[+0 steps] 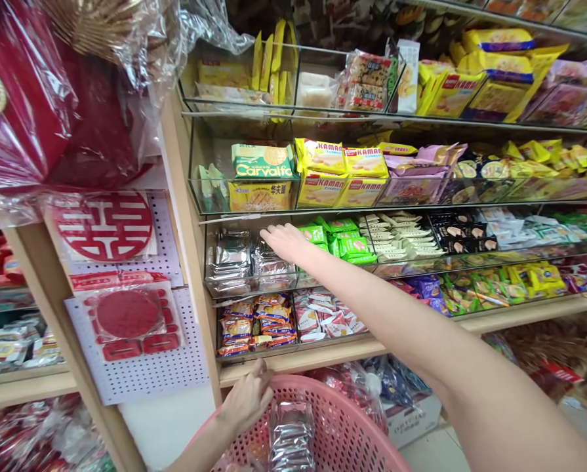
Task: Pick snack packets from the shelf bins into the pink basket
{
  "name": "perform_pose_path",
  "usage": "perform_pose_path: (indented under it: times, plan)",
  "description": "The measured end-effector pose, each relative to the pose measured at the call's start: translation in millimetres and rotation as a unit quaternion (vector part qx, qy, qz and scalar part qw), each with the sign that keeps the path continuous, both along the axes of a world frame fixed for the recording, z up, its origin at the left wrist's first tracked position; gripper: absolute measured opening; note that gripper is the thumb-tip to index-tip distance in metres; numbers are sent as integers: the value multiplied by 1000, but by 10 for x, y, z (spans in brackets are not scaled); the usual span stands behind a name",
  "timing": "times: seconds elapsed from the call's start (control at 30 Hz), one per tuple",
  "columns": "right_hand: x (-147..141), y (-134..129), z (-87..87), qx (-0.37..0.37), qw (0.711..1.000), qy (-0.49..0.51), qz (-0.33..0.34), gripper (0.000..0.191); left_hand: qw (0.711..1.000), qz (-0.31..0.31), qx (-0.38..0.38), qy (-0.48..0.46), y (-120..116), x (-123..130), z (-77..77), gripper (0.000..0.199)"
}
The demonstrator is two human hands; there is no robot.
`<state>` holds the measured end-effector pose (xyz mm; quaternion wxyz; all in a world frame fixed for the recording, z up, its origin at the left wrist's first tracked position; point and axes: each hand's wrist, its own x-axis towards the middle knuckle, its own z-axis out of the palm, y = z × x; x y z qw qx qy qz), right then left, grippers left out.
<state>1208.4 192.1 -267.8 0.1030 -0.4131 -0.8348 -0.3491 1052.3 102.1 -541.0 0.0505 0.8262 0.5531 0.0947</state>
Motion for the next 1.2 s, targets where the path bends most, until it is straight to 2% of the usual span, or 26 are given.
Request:
perform_pose_path:
  times: [0.17, 0.4, 0.67, 0.8, 1.03, 1.2]
  plan:
    - [-141, 218, 88, -78, 995, -26, -47, 35, 1000, 3, -6, -2, 11, -4, -5, 30]
    - [-247, 278, 148, -165, 983, -15, -78, 48, 1000, 1, 0, -2, 27, -3, -23, 29]
    - [-208, 283, 87, -162, 985, -9, -64, 44, 1000, 7, 2, 1, 17, 1, -24, 31]
    - [-182, 295, 63, -142, 989, 3, -51, 50, 1000, 5, 5, 3, 22, 4, -20, 31]
    - [-231, 293, 92, -163, 983, 4, -84, 58, 1000, 7, -3, 9, 16, 12, 10, 31]
    - [-244, 306, 121, -162, 983, 10, -84, 55, 1000, 6, -6, 9, 8, 1, 19, 32]
